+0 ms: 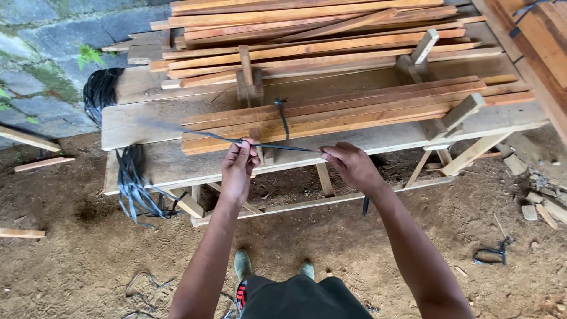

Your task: Bundling multiple thin wooden strips together using plastic straps.

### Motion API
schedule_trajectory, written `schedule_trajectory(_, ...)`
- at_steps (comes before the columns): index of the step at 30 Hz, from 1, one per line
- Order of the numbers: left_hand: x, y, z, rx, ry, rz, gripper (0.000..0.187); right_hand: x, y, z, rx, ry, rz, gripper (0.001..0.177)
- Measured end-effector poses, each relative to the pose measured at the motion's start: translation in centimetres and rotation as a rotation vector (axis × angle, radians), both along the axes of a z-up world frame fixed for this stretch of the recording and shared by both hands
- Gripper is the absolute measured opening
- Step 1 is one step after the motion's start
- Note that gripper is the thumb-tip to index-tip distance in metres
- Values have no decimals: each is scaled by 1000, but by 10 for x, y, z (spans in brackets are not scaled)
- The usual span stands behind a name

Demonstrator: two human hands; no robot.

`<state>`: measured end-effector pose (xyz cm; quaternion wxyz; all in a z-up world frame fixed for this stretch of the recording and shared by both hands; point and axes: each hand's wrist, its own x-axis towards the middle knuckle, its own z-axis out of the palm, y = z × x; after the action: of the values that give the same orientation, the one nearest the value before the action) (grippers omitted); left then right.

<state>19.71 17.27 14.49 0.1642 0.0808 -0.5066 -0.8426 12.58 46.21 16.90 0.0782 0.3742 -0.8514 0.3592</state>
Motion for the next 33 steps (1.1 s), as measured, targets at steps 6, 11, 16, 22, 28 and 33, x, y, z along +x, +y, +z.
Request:
schedule_trajectory(6,-3,23,11,4,14,104,20,-26,64,2,76,-55,-6,25)
schedule_trajectory(11,-4,28,26,-24,18,155,20,-47,100,14,150,-10,-44,26)
schedule_trajectory(16,-22,37,29,-21,32,160,18,-61,122,10,229,80,-123,22)
schedule_trajectory(22,-73,84,29,-39,18,106,20,-109,134,-28,287,255,-227,26)
schedule_trajectory(28,-147,164,1,-79,6,-53,26,-125,94,-1,80,82,-63,48)
schedule_trajectory(33,-193,214,-7,-120,58,-219,30,-152,81,21,-183,-183,-7,21)
